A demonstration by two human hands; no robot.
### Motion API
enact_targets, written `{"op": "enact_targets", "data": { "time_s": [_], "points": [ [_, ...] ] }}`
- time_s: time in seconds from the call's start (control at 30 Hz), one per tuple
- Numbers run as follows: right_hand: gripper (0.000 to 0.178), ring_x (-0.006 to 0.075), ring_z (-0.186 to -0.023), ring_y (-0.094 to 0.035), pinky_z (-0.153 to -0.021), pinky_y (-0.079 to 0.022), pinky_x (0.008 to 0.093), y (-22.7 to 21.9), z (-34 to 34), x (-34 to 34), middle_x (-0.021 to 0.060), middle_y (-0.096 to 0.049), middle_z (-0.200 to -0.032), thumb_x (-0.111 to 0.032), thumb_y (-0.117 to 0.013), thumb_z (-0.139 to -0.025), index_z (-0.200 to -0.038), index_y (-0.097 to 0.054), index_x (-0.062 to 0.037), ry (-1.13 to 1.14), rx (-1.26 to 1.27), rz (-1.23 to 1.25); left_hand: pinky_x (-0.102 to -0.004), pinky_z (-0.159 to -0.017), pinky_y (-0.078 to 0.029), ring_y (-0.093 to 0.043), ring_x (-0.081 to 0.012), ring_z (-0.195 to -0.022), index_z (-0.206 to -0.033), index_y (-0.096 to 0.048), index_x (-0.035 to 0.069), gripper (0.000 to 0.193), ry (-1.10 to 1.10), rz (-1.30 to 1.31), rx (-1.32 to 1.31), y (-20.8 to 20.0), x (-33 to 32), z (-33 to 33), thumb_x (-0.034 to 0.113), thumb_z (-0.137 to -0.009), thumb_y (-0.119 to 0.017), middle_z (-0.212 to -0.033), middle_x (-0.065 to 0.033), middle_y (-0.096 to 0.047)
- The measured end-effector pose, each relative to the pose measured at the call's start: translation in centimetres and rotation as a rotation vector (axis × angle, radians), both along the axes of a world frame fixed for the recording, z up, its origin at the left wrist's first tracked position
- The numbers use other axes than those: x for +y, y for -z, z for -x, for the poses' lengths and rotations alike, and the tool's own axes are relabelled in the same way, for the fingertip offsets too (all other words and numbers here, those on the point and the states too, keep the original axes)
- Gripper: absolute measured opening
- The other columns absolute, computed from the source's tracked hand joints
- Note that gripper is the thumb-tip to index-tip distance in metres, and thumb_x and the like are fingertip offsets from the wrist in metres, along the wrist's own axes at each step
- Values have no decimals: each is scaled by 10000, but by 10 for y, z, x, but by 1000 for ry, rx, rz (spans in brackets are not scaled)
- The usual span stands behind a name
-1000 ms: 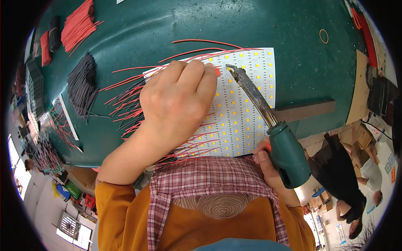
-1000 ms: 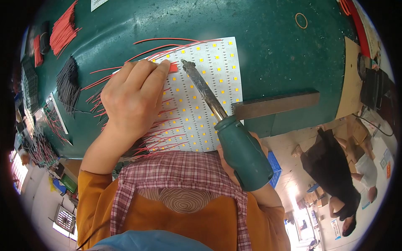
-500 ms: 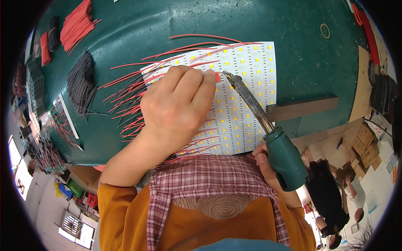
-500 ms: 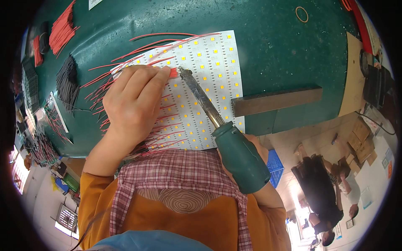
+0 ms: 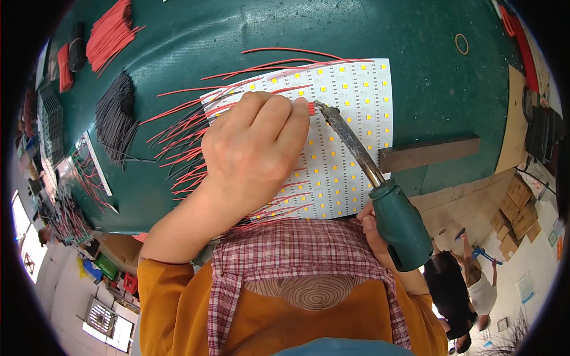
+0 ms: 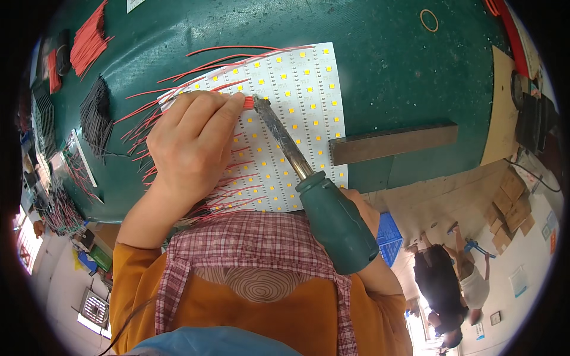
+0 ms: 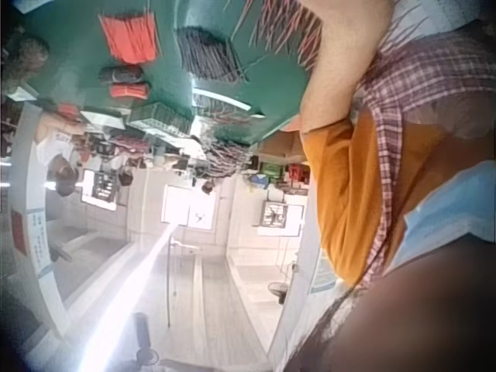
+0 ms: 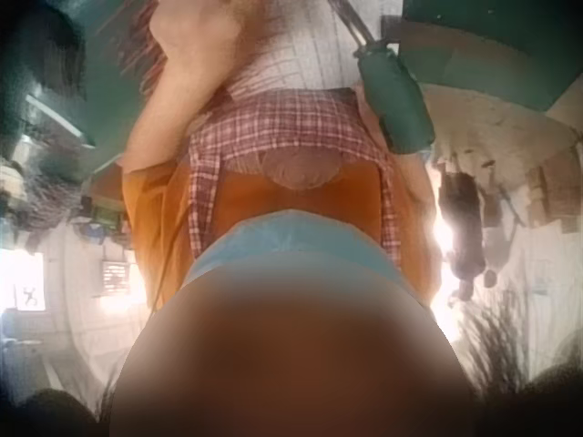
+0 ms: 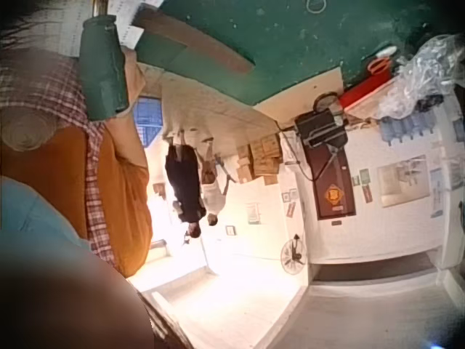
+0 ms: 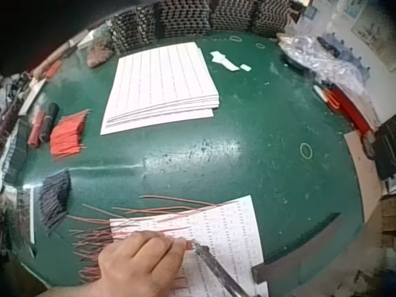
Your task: Soldering individual red and black wires onto an LED panel circuit board.
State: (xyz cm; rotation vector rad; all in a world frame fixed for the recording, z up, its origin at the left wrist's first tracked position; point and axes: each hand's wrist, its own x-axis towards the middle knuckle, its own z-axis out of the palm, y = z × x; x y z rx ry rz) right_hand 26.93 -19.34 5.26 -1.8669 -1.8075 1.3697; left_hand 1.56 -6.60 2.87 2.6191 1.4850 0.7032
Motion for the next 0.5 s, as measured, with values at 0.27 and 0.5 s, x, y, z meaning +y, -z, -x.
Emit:
{"op": "enact_targets", "data": {
  "time_s": [0.27, 0.5],
  "points": [
    [68, 101, -766, -577, -695, -488, 252, -6, -2, 0, 42, -615, -851, -52, -614, -944, -1000, -614, -13, 141, 99, 110, -272, -558, -497, -632, -163, -788, -904, -693, 73, 224, 20, -72, 37, 8, 2, 2, 103, -682, -693, -821, -6, -586],
    [299, 206, -800, -711, -711, -565, 309, -3, 4, 2, 74, -717, -894, -95, -778, -797, -1070, -674, -31, 221, 178, 42, -281, -566, -504, -631, -170, -790, -899, -688, 76, 213, 4, -50, 82, 6, 2, 1, 104, -688, -675, -830, -10, -591]
  ]
}}
